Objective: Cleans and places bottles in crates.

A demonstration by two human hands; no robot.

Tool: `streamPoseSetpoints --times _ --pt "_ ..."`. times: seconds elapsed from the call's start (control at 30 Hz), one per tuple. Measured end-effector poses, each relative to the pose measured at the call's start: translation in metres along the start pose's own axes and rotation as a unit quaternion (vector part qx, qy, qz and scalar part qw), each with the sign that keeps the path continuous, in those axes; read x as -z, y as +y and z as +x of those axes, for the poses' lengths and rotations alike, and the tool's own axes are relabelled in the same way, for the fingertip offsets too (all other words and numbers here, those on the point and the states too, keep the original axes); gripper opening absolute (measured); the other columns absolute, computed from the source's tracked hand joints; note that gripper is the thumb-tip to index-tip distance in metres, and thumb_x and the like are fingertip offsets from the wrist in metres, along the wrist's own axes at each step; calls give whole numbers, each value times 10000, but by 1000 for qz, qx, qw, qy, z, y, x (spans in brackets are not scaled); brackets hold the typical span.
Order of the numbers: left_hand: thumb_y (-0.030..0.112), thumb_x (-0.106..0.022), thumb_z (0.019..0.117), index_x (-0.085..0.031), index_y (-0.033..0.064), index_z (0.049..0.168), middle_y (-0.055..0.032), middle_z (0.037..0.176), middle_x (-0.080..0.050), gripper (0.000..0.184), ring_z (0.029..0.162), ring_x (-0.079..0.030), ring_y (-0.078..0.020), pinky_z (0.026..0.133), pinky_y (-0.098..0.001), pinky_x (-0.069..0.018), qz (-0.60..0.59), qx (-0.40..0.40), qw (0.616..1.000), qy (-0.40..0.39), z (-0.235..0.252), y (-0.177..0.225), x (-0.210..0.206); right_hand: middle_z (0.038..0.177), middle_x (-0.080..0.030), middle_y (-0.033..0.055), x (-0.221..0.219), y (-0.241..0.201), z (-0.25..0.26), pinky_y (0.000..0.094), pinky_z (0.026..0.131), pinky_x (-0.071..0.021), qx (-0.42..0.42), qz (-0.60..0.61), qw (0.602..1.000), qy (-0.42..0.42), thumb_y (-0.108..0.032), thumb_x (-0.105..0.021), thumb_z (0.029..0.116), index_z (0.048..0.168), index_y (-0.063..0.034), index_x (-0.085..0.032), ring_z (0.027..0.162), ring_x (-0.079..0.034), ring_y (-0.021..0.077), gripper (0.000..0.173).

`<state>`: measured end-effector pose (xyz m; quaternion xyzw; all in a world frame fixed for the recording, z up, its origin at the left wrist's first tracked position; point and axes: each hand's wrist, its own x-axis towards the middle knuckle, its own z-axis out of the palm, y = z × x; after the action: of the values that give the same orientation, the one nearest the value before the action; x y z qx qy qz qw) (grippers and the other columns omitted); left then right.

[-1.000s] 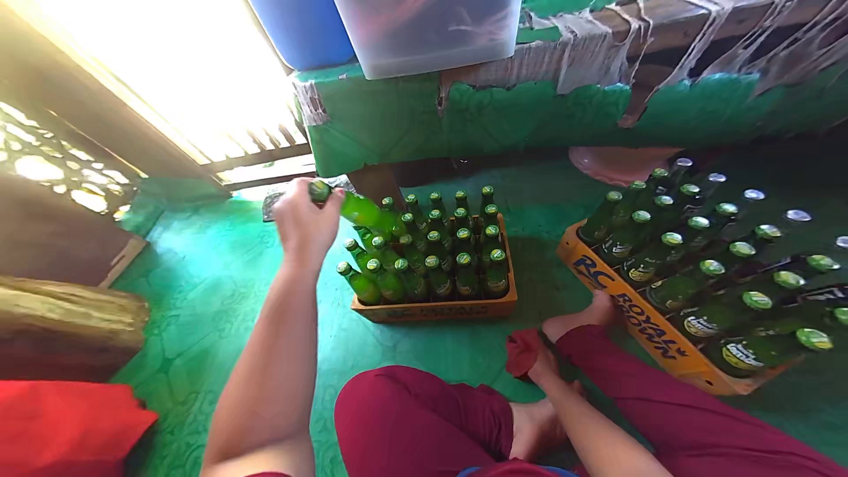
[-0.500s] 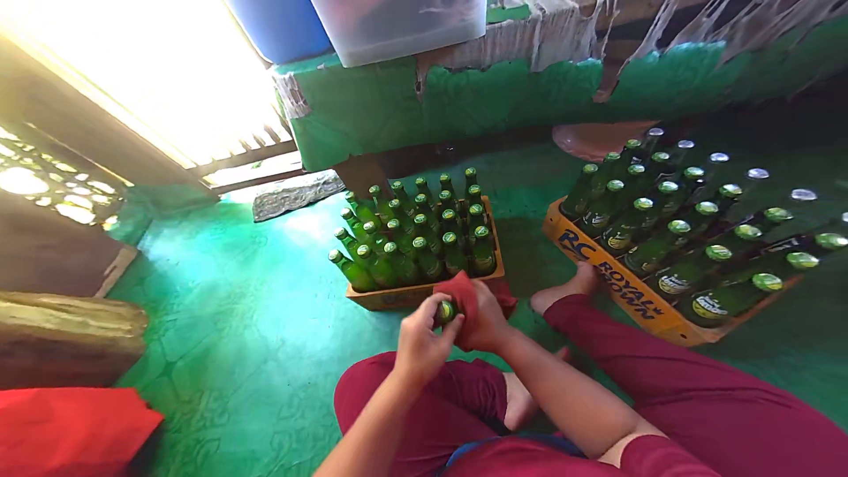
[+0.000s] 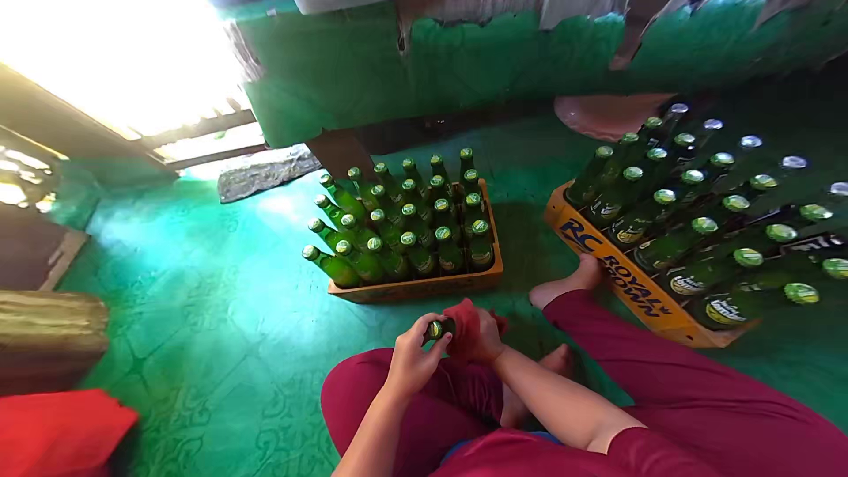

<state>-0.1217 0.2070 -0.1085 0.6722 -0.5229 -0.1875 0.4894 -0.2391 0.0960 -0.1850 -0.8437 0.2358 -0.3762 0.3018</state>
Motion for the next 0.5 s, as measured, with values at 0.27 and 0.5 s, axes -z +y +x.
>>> streamPoseSetpoints --times 0.27,0.5 --pt "39 -640 922 -611 -116 1191 -169 1159 -702 312 982 -694 -69 861 -228 -569 -46 71 996 19 -15 -11 15 1243 -662 300 6 49 -13 549 1083 -455 -198 -26 939 -279 -300 -796 829 1240 108 -647 1229 -616 418 598" --pt "22 -639 901 -594 -116 1188 -159 1173 -688 322 997 -680 -78 874 -242 -560 -111 115 985 62 -26 -10 6 1438 -547 272 17 60 -5 463 1191 -351 -302 -18 902 -308 -241 -709 925 1420 84 -510 1391 -493 345 625"
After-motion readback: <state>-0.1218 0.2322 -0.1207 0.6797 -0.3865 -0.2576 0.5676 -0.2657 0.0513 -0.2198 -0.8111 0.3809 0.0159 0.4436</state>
